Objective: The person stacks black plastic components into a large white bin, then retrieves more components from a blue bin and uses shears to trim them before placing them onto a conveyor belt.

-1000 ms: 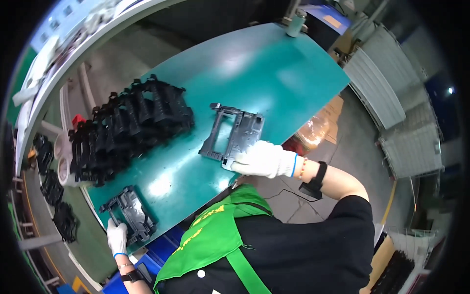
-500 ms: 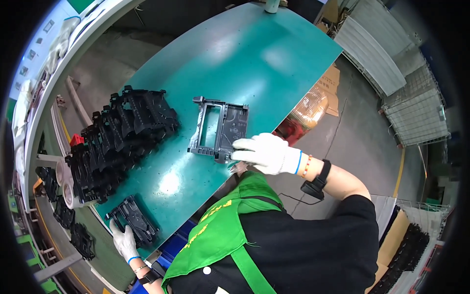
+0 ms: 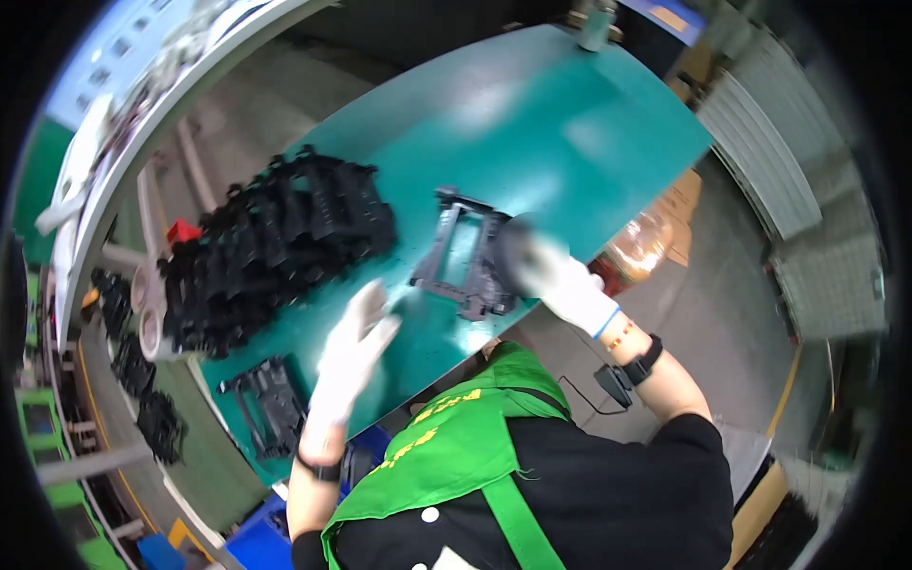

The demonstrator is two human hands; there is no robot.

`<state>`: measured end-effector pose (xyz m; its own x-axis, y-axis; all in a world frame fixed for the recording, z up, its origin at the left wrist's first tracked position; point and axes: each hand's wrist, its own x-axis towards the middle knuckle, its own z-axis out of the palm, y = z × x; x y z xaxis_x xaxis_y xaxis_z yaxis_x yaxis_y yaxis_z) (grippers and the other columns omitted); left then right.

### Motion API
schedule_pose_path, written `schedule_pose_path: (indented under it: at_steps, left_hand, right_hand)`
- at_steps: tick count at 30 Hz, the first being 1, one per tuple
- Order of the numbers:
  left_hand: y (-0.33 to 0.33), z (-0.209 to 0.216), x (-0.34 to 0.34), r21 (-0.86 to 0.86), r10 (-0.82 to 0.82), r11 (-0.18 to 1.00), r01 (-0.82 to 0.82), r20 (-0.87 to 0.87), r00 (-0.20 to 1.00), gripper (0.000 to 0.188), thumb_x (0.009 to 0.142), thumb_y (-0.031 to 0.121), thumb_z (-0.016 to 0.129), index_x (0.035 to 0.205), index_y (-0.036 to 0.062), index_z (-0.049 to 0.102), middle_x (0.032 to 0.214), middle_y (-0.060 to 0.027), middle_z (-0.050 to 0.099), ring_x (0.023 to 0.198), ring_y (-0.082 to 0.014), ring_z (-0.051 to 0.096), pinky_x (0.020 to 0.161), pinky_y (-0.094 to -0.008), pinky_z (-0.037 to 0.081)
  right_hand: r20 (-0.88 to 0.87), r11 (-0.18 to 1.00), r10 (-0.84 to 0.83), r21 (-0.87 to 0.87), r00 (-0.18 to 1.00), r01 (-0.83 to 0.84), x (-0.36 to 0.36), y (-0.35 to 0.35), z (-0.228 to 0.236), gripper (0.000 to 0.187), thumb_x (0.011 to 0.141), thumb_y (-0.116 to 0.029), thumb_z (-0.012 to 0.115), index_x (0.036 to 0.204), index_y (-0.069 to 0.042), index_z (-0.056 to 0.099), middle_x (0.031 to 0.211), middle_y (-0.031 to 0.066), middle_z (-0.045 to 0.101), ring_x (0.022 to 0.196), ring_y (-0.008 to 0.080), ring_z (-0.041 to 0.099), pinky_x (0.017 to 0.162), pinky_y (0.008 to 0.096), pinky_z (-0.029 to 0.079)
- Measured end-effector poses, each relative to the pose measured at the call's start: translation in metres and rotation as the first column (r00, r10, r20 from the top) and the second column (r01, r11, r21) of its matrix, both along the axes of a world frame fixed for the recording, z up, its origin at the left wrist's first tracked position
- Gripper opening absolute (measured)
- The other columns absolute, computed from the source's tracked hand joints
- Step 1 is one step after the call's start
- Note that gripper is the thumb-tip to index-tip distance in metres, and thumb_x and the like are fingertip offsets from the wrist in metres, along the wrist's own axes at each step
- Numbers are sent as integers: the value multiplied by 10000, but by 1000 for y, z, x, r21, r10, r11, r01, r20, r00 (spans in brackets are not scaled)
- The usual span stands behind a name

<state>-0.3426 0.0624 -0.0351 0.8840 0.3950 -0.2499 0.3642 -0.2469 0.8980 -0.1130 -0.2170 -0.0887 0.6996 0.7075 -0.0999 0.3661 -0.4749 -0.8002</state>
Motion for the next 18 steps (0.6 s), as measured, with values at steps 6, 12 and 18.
schedule_pose_path:
  at_steps: [6, 12, 18]
  left_hand:
    - [-13, -62, 100, -661, -77, 731, 170, 168, 983, 612, 993, 297, 589, 1529, 39, 449, 1254, -131, 633, 1096, -221, 640, 950, -380, 545]
    - [-67, -93, 126, -842, 289, 538, -52, 126, 949, 606, 1005, 282, 557, 1567, 96, 429, 1273, -85, 635, 1068, -213, 639, 863, -414, 565]
    - [-44, -57, 68, -366, 99, 930, -17, 205, 974, 519, 1023, 323, 552, 1486, 89, 537, 1397, -112, 641, 1202, -288, 635, 982, -426, 533]
  right_hand:
    - [41, 993, 108, 51, 993, -110, 11, -13, -4, 551, 988, -101, 660, 1478, 45, 452, 1469, 181, 567, 1376, 279, 534, 1168, 390, 401]
    - [16, 973, 83, 216, 996, -85, -26, 19, 22, 565, 929, 30, 653, 1468, 7, 484, 1450, 181, 580, 1346, 299, 568, 1137, 378, 437]
    - [363, 942, 334, -148, 870, -300, -2, 36, 17, 624, 856, 136, 611, 1449, -34, 517, 1413, 194, 581, 1281, 319, 607, 1079, 377, 484]
